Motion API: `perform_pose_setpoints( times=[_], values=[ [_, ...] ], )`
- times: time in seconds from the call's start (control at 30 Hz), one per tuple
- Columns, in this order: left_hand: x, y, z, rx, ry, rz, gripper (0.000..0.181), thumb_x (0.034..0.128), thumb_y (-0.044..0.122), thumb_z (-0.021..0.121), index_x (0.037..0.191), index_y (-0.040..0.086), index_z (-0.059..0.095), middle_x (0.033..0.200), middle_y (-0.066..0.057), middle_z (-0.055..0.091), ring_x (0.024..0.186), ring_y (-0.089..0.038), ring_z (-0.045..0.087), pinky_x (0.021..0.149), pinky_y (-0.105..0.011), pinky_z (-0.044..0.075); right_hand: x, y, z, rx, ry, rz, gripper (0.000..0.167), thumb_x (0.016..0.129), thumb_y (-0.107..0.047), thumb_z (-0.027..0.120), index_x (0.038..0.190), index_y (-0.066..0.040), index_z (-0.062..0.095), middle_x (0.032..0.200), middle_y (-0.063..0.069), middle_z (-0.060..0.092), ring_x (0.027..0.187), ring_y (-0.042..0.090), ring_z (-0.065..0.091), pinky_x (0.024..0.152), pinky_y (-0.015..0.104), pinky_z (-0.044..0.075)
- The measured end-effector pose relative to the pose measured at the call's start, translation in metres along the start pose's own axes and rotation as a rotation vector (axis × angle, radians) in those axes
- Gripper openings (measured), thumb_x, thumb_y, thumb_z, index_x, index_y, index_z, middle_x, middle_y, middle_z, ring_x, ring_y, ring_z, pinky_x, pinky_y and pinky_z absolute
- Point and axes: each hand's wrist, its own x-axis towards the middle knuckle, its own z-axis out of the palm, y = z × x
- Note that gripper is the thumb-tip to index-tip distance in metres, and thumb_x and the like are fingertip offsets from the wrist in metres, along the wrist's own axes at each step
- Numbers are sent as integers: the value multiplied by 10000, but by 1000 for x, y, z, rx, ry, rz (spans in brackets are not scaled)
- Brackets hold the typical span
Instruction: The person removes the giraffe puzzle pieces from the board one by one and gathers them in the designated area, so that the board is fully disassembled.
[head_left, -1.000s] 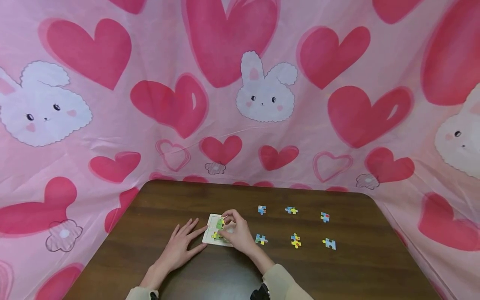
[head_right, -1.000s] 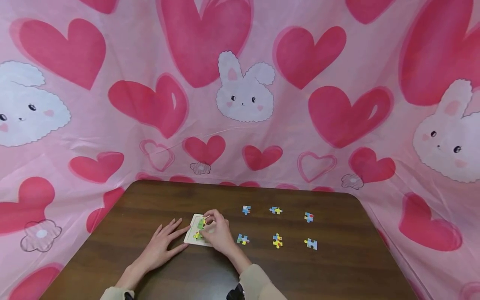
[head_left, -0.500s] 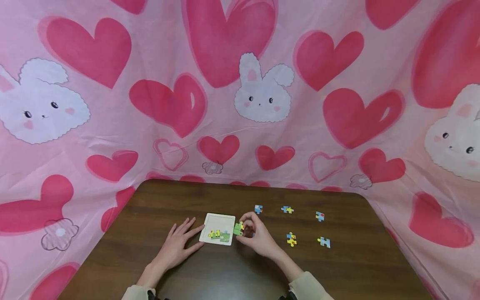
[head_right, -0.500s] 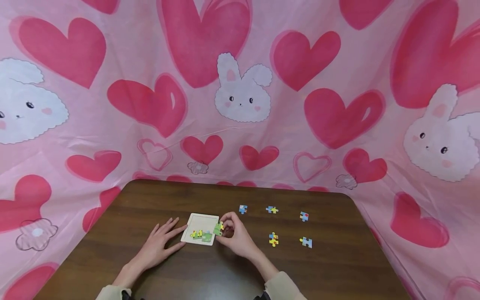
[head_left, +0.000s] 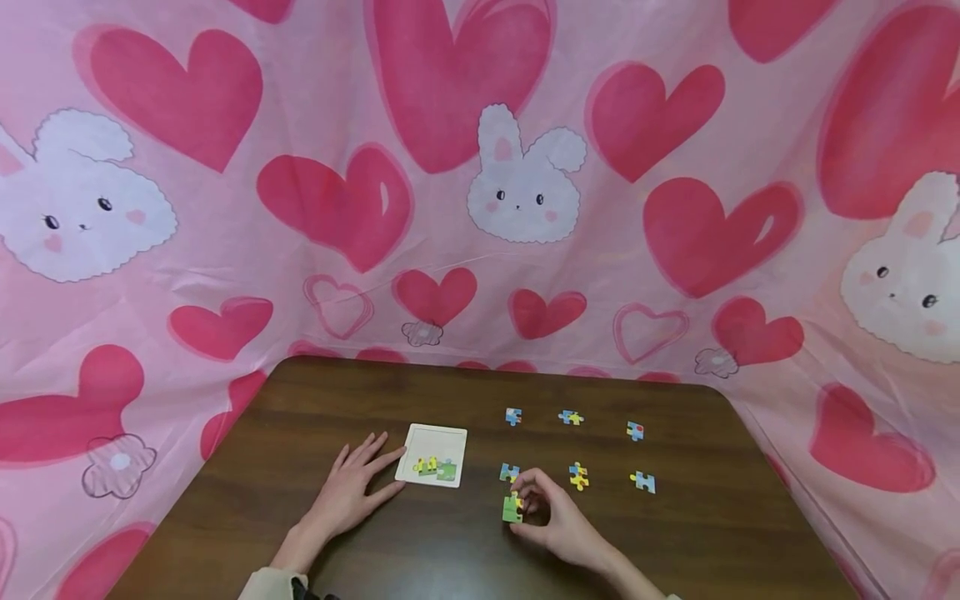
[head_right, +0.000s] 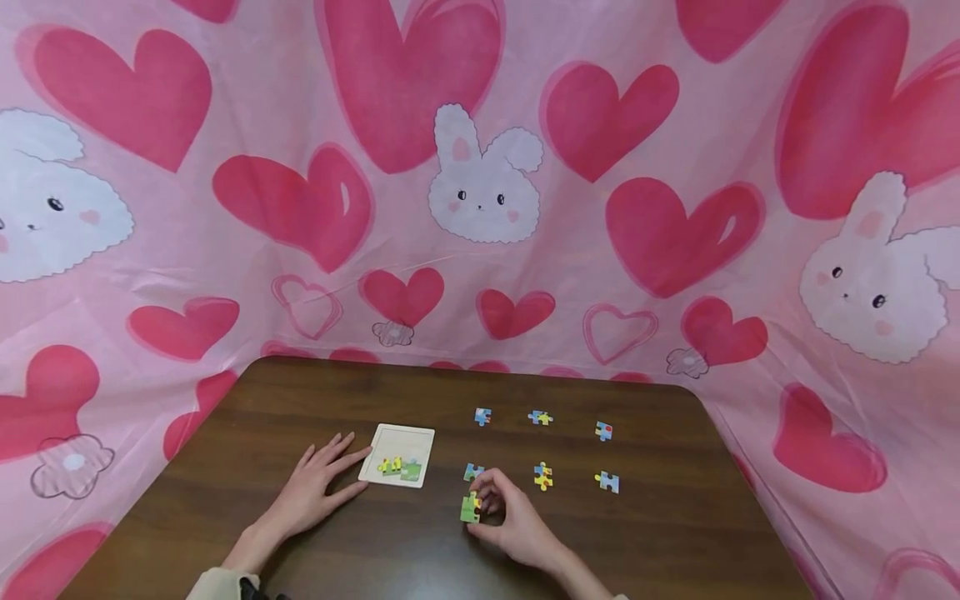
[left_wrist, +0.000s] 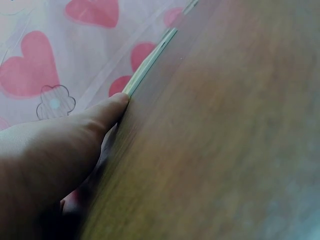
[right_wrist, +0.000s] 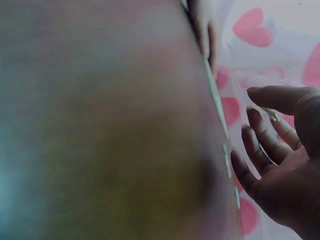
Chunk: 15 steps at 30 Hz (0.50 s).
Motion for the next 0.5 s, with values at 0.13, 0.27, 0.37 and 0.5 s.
perform_pose_setpoints(
  times=[0.13, 0.27, 0.37, 0.5],
  values=[
    [2, 0, -1, 23, -20, -7, 603, 1009, 533, 747, 1540, 259, 663, 1707, -175, 506, 1642, -444, 390, 1304, -770, 215, -6, 5, 9, -136, 55, -110, 423, 898, -89, 906, 1229, -111, 643, 1088, 45, 714, 992, 83, 645, 870, 291, 578],
    [2, 1, -1, 60, -21, -8, 605, 1016, 575, 723, 1538, 275, 664, 1703, -161, 515, 1636, -424, 411, 1312, -749, 238, -8, 11, 17, -238, 121, -181, 431, 879, -101, 924, 1229, -146, 676, 1141, -36, 716, 1064, 137, 606, 919, 313, 542],
    [2, 1, 1, 75, -16, -12, 607, 1015, 596, 717, 1535, 288, 665, 1701, -150, 522, 1633, -413, 422, 1312, -743, 249, -10, 15, 20, -306, 152, -174, 436, 872, -128, 937, 1227, -185, 691, 1206, -74, 699, 1130, 128, 564, 965, 322, 522],
    [1, 2, 1, 73, -2, -17, 602, 1007, 594, 729, 1523, 289, 675, 1696, -150, 528, 1629, -415, 427, 1309, -746, 252, -14, 21, 22, -396, 157, -144, 435, 877, -172, 943, 1223, -247, 691, 1280, -71, 676, 1211, 116, 536, 1008, 360, 527]
  ],
)
